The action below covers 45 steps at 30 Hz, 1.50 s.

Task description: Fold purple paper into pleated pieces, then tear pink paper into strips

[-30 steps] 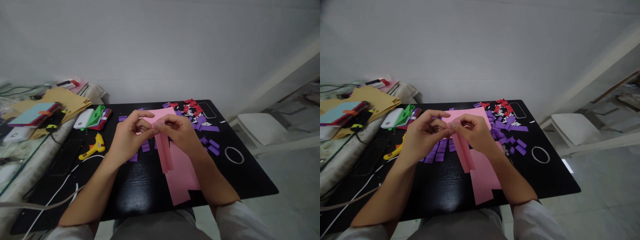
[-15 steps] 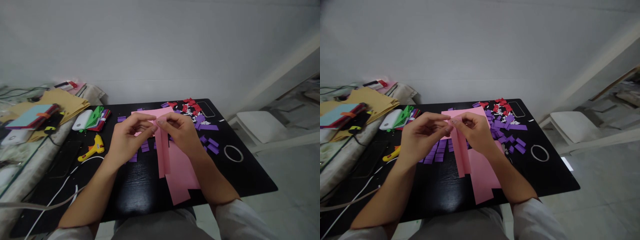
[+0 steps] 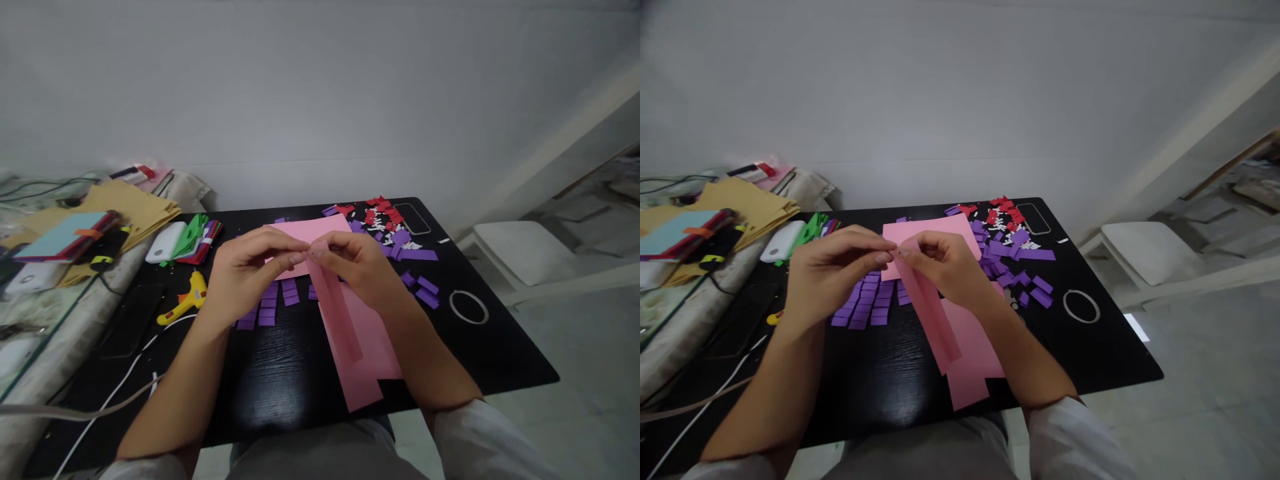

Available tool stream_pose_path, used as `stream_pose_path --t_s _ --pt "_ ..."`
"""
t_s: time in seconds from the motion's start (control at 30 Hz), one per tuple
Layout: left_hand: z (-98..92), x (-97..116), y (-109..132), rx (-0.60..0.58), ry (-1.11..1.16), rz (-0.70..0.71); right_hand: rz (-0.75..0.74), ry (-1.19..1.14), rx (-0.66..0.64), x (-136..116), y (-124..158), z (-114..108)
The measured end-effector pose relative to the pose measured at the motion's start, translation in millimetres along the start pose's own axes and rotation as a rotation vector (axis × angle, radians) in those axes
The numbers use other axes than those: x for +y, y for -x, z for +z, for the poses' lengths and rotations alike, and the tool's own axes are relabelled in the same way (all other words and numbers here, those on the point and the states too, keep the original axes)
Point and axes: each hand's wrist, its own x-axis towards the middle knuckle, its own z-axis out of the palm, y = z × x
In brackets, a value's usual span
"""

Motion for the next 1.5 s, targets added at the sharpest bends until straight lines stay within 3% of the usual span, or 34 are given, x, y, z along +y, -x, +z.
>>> stream_pose_path --t_s 0.67,1.5 --pt "-3.8 -0.9 -1.9 -0.01 -0.065 0.055 -0.028 0.04 -0.025 3.2 0.4 -0.7" --pt "-2.6 -1.3 -2.9 0.002 -0.117 0.071 -0.02 0.053 0.04 4.0 0.0 2.3"
